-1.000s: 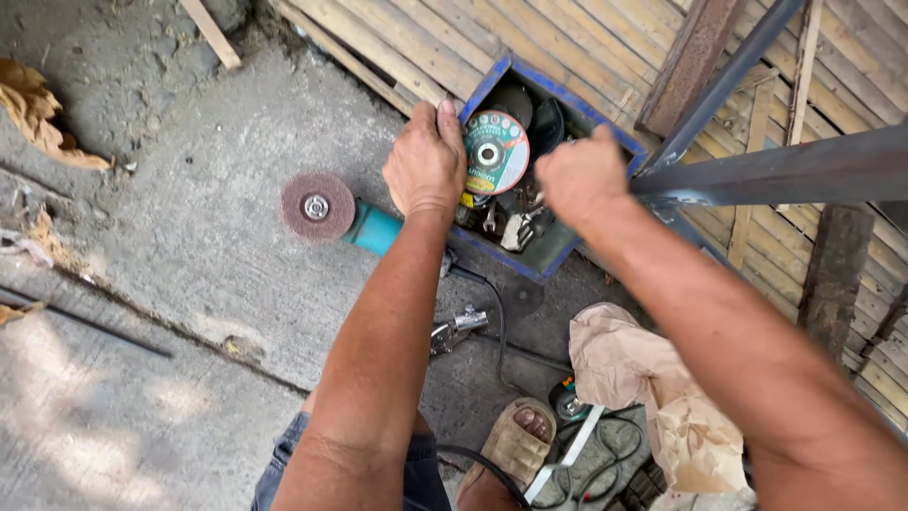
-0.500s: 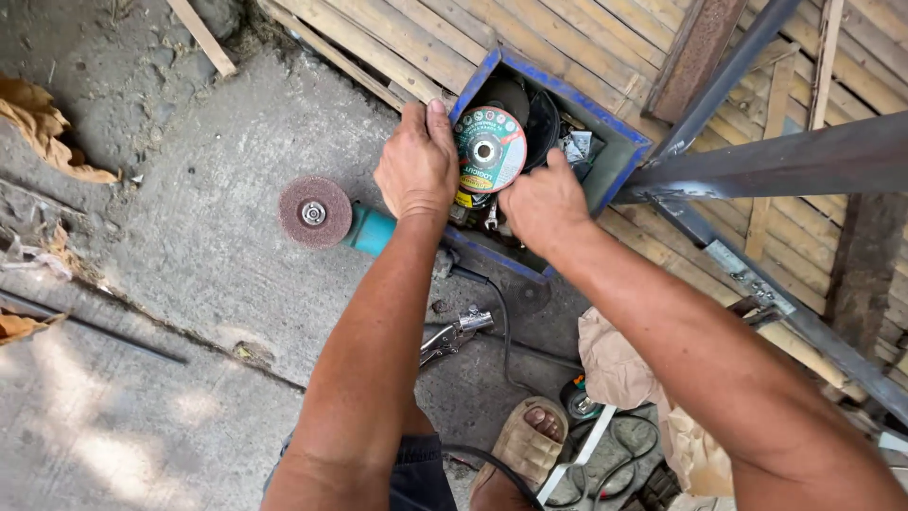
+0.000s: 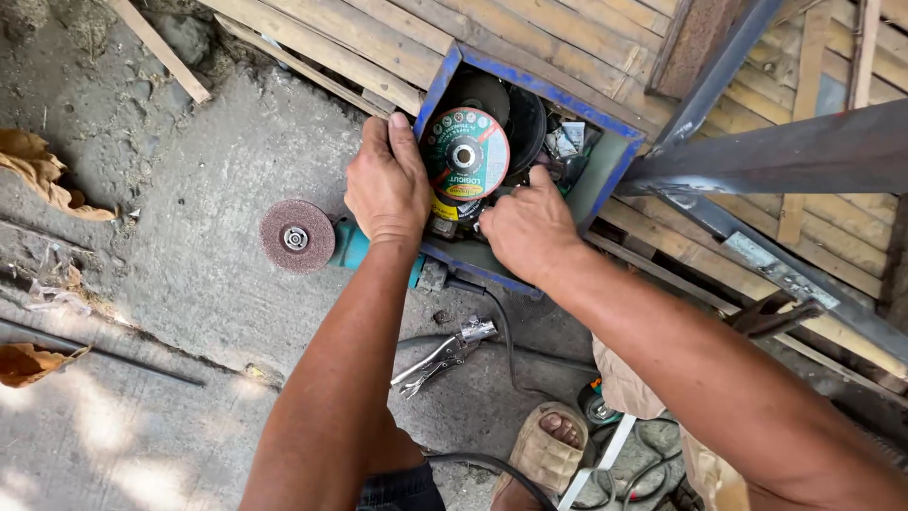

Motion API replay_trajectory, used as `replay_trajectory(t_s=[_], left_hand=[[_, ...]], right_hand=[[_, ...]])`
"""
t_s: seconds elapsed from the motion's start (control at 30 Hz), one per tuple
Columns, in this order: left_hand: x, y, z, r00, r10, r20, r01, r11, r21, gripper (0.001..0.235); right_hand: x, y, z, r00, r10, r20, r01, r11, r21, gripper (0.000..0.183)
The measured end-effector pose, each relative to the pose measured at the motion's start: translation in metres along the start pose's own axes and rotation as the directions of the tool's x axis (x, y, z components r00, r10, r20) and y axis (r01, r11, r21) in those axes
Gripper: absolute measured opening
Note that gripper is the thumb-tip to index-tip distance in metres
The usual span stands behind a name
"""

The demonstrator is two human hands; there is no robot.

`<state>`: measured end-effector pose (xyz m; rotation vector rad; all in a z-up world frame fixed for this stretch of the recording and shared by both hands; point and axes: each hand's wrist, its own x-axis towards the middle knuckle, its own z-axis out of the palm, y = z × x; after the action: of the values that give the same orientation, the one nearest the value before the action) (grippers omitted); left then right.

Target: Searching through a storage bin for parts and using pliers to manipulate a small metal component.

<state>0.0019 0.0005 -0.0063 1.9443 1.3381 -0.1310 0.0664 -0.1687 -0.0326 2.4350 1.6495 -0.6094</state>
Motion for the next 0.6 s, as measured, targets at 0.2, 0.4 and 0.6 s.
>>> replay_trajectory(t_s=[0.2,0.4,0.6], left_hand=[[0.000,-0.003,-0.001,0.998,0.013,-0.054,-0.013,1.000,0.003,0.046],[-0.001,-0.002,-0.002,0.999,-0.008,-0.053,0.009,1.000,0.004,0.045],[0.002,-0.008,0.000,0.999,0.025,-0.031,-0.028,0.995,-0.091,0.043]], right_hand=[[-0.010,0.051,-0.015,0.986,0.099,-0.138,-0.118,0.983,-0.140,0.045],[-0.029,0.042,-0.093,0.980,0.197,0.015,-0.188,0.956,-0.225,0.022],[0.014,-0.007,-0.003,0.938,-0.023,-0.346,0.046,0.997,0.058,0.021]])
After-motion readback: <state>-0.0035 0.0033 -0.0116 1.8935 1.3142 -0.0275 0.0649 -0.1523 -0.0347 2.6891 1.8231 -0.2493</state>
